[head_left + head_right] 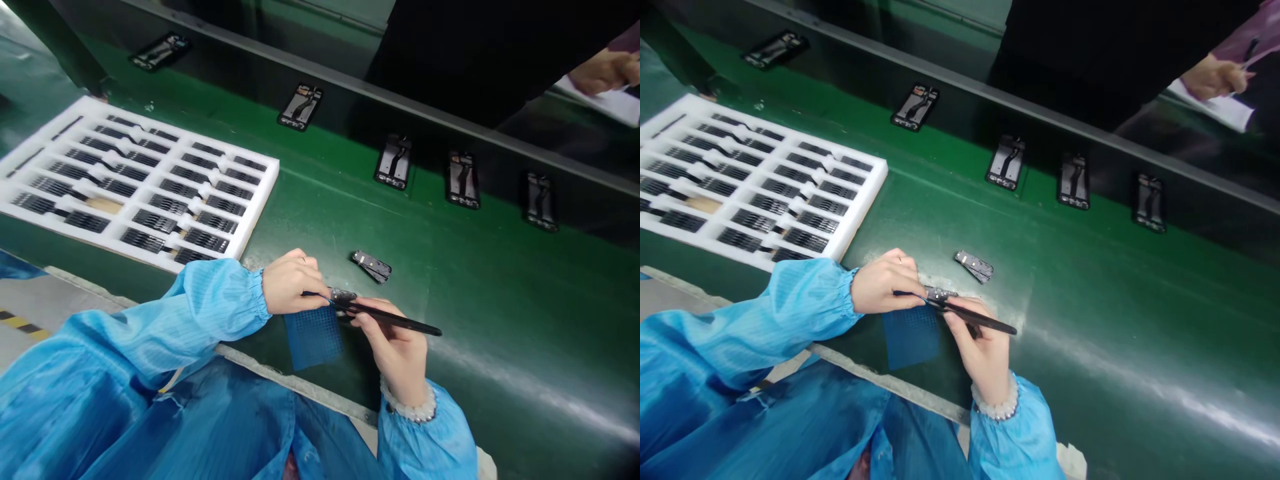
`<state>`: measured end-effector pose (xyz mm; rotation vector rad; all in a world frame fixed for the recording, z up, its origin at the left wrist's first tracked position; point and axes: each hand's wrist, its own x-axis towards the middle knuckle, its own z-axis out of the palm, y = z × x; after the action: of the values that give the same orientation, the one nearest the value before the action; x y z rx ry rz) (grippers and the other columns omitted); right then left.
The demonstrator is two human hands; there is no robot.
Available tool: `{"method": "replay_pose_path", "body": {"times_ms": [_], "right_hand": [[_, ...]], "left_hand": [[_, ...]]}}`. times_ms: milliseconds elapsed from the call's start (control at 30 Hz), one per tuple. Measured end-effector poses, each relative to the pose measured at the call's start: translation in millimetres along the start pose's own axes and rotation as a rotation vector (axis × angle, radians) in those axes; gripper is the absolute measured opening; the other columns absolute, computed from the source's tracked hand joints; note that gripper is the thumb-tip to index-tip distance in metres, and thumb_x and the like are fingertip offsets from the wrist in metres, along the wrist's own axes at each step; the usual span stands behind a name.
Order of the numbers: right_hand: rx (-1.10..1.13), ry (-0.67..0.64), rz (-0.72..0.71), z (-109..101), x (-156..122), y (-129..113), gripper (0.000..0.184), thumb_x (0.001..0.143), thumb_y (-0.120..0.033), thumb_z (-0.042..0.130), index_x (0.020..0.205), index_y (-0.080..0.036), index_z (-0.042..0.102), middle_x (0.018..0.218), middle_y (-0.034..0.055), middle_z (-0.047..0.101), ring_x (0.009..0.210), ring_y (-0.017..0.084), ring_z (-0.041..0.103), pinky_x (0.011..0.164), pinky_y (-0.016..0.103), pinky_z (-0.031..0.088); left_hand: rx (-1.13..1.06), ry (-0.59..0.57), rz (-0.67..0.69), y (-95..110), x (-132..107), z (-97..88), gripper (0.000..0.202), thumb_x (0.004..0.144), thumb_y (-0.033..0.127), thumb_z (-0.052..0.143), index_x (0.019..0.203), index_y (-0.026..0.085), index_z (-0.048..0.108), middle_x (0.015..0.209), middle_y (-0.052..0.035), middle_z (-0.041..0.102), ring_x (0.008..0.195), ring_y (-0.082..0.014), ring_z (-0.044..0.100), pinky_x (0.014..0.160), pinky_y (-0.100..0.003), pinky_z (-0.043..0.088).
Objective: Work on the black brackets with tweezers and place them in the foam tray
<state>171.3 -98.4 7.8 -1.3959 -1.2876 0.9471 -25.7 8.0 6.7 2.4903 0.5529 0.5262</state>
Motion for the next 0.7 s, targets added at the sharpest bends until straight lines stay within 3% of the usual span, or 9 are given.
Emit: {"method": "replay_pose_path", "body": {"times_ms": [300, 700], "right_hand": [[-0.045, -0.064, 0.000, 0.0, -0.4, 0.8, 0.018, 0.082, -0.021, 0.064, 0.099, -0.025, 0.069, 0.093, 0.0031, 0.072, 0.080, 0.017, 0.071, 0.075, 0.033, 0.059], [-0.015, -0.070, 0.062, 0.6, 1.5, -3.4, 0.014, 0.081, -0.024, 0.065, 0.094, -0.023, 0.070, 0.090, 0.0040, 0.073, 0.075, 0.018, 0.071, 0.072, 0.032, 0.061]], "left_hand": [[0.059, -0.008, 0.018, 2.0, -0.8, 0.2, 0.020, 0.088, 0.029, 0.053, 0.078, 0.024, 0.069, 0.064, 0.0038, 0.066, 0.075, -0.0113, 0.054, 0.077, -0.030, 0.028], [0.073, -0.035, 0.037, 3.2, -1.2, -0.6, 0.022, 0.089, 0.027, 0.051, 0.077, 0.024, 0.069, 0.067, 0.0032, 0.068, 0.074, -0.0122, 0.053, 0.078, -0.031, 0.027]]}}
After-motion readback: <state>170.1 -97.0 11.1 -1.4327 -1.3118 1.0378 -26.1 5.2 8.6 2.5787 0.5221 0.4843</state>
